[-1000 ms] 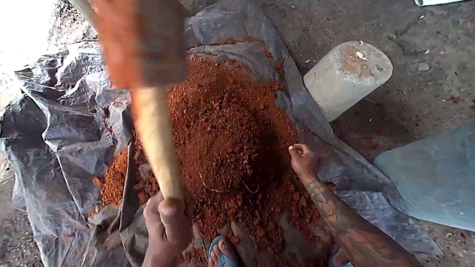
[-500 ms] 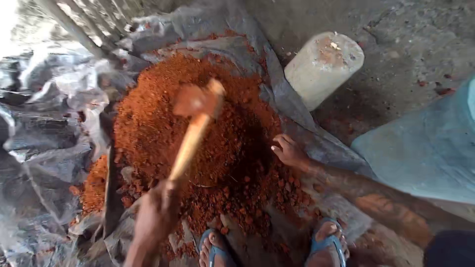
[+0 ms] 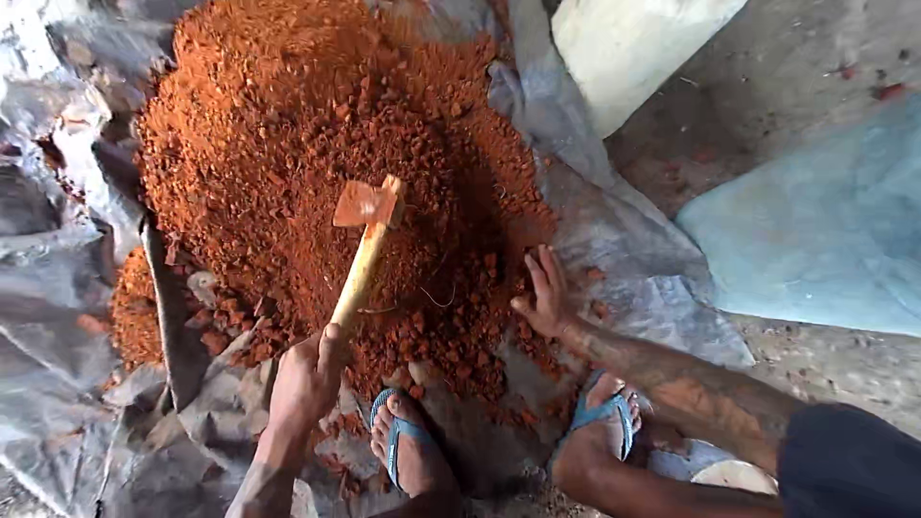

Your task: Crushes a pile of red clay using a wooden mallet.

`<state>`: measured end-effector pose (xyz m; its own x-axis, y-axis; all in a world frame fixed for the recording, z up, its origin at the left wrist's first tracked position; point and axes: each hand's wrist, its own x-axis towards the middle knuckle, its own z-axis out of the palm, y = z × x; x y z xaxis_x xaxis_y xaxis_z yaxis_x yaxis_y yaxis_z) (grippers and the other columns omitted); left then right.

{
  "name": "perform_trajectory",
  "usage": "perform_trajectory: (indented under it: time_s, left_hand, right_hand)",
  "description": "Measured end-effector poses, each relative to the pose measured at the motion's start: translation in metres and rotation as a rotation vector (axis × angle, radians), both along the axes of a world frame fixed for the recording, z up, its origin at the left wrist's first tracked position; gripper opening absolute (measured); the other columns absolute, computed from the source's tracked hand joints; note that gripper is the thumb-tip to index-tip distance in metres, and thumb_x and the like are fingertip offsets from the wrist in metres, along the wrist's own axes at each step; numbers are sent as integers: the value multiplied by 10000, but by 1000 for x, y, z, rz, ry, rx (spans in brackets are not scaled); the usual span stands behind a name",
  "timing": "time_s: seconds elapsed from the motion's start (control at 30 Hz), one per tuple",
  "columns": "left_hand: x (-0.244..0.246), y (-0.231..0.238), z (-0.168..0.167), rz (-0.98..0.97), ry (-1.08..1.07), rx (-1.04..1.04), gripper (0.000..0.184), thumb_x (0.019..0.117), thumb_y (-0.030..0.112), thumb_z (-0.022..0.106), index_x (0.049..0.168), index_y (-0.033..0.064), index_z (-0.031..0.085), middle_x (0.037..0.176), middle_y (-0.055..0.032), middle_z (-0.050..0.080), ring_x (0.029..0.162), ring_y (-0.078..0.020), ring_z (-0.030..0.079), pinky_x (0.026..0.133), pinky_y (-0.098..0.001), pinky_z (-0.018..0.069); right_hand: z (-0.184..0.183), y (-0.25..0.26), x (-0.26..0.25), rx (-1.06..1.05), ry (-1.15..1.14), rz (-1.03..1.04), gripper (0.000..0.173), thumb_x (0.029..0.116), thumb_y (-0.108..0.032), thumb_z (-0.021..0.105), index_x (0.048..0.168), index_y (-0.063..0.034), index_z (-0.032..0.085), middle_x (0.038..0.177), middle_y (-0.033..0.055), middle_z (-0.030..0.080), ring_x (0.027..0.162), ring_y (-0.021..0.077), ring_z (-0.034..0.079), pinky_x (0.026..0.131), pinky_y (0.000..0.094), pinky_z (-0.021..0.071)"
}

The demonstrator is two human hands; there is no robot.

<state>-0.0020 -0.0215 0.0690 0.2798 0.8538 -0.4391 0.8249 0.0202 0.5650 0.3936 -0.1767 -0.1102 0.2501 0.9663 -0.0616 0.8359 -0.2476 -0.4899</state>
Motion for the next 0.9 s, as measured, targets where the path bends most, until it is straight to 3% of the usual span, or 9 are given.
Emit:
perform_trajectory:
  time_s: [0.1,0.23,0.37,0.43,0.47,0.57,0.67,0.8,0.9]
  left_hand:
    - [5,5,33,65,-390,171,656,993,756,298,741,210,557,546,105,475,427,-29,452,389,-245,407]
    - [21,17,53,21,-667,301,545,1004,726,330,807,266,547,560,132,486,428,0,456,375,-208,401]
    - [19,13,-9,14,-243,295,802,980,782,235,816,78,583,551,30,478,444,-91,488,423,-323,450]
    - [17,8,-43,-27,86,20,823,1016,686,217,880,3,655,655,-105,589,600,-267,614,587,-523,522]
    - [18,7,-54,-38,146,-79,805,1030,665,189,862,22,642,673,-99,582,635,-275,613,618,-534,510]
    - [18,7,-33,14,56,-86,767,1022,676,180,796,96,628,607,-7,530,535,-177,542,518,-432,476]
    - [19,9,12,73,-229,85,733,989,760,250,762,155,594,556,69,494,445,-72,475,413,-293,429]
    - [29,19,52,36,-608,298,595,980,763,324,773,249,540,543,122,467,416,-12,441,369,-222,391]
    - [29,18,31,17,-559,355,641,976,778,294,779,216,529,542,117,453,425,-12,444,385,-239,399]
  right_hand:
    - [7,11,-71,75,87,17,1145,853,-896,310,1527,21,440,1594,311,356,1495,452,343,1217,599,298]
    - [35,27,-124,-29,164,41,1156,738,-929,503,1544,-101,471,1599,343,314,1476,487,353,1155,584,397]
    - [27,32,-163,59,111,40,1042,695,-867,633,1506,-219,540,1577,390,301,1473,554,297,1187,634,319]
    - [23,28,-172,133,65,155,939,720,-806,688,1489,-283,555,1580,357,332,1459,555,321,1177,674,300]
    - [22,27,-174,187,32,224,862,754,-769,694,1477,-318,561,1572,313,384,1447,541,354,1161,698,304]
    - [21,32,-180,296,-59,433,700,842,-638,685,1472,-366,541,1588,166,445,1471,464,375,1120,750,294]
    - [26,50,-195,285,-137,614,686,837,-573,718,1450,-299,579,1612,67,443,1513,406,331,1160,696,284]
    - [38,55,-197,98,-204,803,571,945,-459,649,1445,-186,605,1625,52,429,1531,440,267,1181,701,230]
    - [50,56,-173,-24,-149,918,352,1036,-267,544,1355,-157,647,1555,73,513,1513,417,327,1119,773,254]
